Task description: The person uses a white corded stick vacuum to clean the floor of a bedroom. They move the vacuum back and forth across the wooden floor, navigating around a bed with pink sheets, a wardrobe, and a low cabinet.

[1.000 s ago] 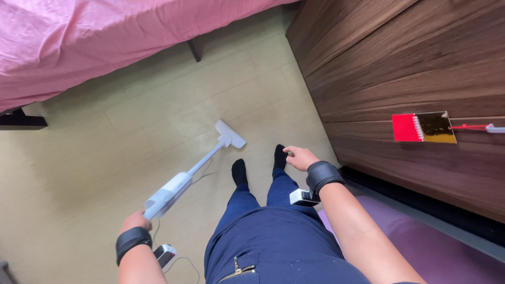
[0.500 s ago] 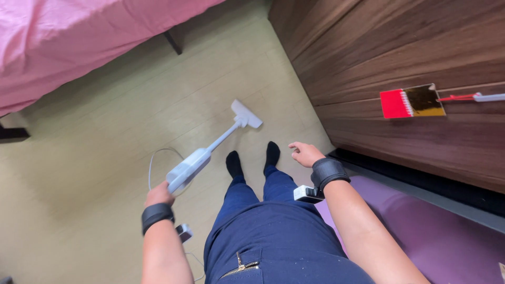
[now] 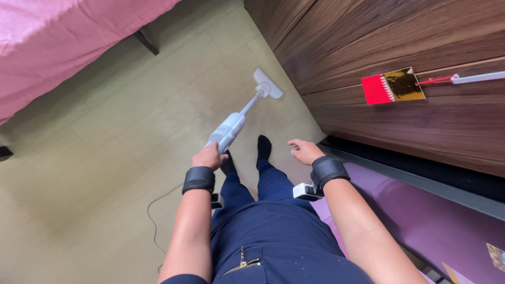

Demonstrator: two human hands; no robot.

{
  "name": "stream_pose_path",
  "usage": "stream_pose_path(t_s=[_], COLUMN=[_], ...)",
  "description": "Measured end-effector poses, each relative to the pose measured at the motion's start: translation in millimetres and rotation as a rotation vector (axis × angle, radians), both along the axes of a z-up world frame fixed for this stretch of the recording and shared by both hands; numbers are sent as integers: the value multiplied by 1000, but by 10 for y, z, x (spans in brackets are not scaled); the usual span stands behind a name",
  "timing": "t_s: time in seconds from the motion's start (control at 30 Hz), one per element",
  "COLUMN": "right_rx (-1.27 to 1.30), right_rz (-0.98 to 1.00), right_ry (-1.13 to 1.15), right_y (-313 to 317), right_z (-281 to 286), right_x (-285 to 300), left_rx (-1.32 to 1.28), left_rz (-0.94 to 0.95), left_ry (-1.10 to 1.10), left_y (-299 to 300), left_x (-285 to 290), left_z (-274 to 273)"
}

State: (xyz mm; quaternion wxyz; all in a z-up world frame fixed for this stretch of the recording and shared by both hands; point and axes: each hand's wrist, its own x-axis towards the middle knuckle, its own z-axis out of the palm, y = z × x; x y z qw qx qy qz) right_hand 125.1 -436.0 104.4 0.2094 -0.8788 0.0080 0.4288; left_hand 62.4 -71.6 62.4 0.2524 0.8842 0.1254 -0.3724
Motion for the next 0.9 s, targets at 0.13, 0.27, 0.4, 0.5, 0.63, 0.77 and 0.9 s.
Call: stream_pose_path(t_s=[0.13,0.27,0.4,0.5,0.63,0.77,0.9], right_rx=[12,51,60,52,66,70,97], right_rz=[-3,-33,-22,-37,-45,-44,-55], right_ry=[4,3,-26,-31,-53,-71,-36], right_y=[-16,1,-9,-75,-202,-370,-549], right_z=[-74,-141,-96,-4,62,99,81], right_x=[-37,-71,-50,-3,49,115,306], left_rx=[40,103,142,160,152,101,148], left_rz=[88,70,79,76,87,47,93], left_ry=[103,122,193,190,159,38,-78], left_y=[346,775,971,898,544,30,-451], left_x=[-475,-1068,-1301,-1199,-765,-270,179], left_z=[-113,-304,-455,-485,-458,-307,-36])
